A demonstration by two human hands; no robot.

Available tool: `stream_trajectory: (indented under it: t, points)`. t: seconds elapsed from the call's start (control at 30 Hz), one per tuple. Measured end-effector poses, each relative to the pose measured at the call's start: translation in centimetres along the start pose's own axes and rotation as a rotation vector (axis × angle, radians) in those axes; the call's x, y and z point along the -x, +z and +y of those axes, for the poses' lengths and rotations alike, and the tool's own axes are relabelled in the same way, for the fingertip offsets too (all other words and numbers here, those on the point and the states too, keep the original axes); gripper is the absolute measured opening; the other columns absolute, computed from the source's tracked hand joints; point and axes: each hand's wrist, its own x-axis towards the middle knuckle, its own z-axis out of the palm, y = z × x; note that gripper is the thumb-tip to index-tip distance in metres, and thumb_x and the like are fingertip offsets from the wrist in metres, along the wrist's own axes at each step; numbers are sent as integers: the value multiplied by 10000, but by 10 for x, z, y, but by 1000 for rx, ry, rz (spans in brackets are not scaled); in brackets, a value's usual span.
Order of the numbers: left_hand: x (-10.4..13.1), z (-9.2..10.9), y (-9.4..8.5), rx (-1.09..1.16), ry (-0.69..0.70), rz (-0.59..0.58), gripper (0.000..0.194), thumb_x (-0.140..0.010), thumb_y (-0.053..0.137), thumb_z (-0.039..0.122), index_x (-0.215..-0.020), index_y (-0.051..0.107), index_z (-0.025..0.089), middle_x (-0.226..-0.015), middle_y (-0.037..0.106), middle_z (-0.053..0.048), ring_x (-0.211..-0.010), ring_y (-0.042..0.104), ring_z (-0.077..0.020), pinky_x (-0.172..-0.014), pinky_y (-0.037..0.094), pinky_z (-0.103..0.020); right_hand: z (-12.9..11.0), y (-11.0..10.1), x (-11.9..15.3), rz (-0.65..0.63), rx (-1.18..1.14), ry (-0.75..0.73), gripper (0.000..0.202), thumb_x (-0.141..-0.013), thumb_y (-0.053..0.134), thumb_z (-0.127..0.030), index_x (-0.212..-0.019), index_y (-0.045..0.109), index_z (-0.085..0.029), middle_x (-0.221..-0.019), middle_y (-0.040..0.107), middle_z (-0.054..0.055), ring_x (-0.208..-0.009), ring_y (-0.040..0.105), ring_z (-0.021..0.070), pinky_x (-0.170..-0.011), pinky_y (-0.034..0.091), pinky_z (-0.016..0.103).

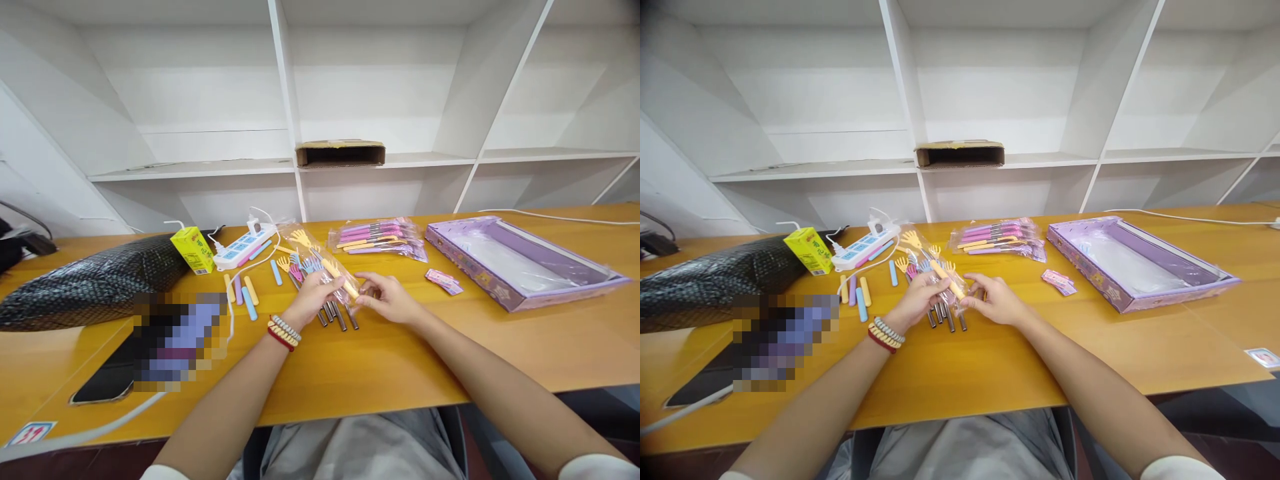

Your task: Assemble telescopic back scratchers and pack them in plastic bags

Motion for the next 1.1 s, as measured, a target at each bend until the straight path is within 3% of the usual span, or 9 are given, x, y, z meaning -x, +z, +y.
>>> stream_trajectory:
  t: [0.17, 0.37, 0.53, 0.73, 0.87, 0.93, 1.0, 1.1]
  points:
    - [1, -4, 6, -53, -68, -78, 371, -643, 727, 326, -915, 620, 98, -752, 658, -62, -648, 615, -157, -591, 490, -265, -2, 0, 1, -30, 37, -70, 634, -713, 665, -418, -1255, 442, -178, -837, 655, 30, -511, 511, 70, -513, 422, 200]
    - [1, 0, 2, -103, -90, -103, 336, -670, 701, 344, -865, 616, 84, -668, 634, -54, -575, 588, -144, -571, 488, -280, -5, 1, 2, -7, 101, -98, 506, -764, 607, -328, -1231, 471, -188, -815, 650, 21, -522, 503, 65, -539, 433, 196]
    - [3, -2, 4, -106, -102, -138, 321, -651, 713, 339, -838, 626, 93, -672, 629, -54, -592, 588, -147, -566, 476, -270, -6, 0, 2, -57, 100, -107, 565, -720, 646, -336, -1238, 472, -197, -809, 640, 11, -534, 504, 66, -542, 431, 194]
    - [3, -1, 7, -68, -13, -82, 304, -610, 746, 254, -837, 615, 99, -749, 644, -56, -672, 602, -147, -643, 477, -267, -9, -1, 1, -73, 85, -95, 604, -729, 641, -354, -1273, 427, -204, -811, 623, 8, -556, 505, 76, -556, 424, 203]
    - [5, 2, 10, -35, 86, -31, 511, -558, 778, 193, -1003, 529, 162, -789, 638, -10, -666, 609, -138, -607, 488, -253, -9, 1, 2, -81, 102, -79, 684, -745, 627, -362, -1340, 332, -200, -778, 612, 1, -557, 511, 87, -544, 409, 208]
    - [5, 3, 11, -37, 68, -42, 575, -551, 783, 202, -1049, 497, 172, -751, 633, 0, -605, 604, -136, -562, 492, -256, -9, 2, 2, -95, 115, -82, 684, -765, 605, -337, -1362, 299, -200, -749, 602, -7, -562, 515, 90, -546, 403, 208]
    - [5, 4, 11, -33, 31, -35, 545, -588, 763, 251, -1058, 502, 164, -741, 634, -13, -579, 602, -136, -550, 499, -266, -9, 3, 2, -109, 132, -92, 660, -786, 574, -291, -1372, 286, -196, -702, 583, -21, -559, 505, 89, -552, 396, 206]
    - [2, 4, 10, -2, 17, 93, 352, -680, 689, 341, -938, 568, 135, -764, 633, -38, -616, 604, -129, -566, 502, -254, -8, 3, 2, -125, 160, -100, 610, -802, 544, -250, -1361, 311, -182, -656, 562, -32, -543, 482, 83, -560, 388, 202]
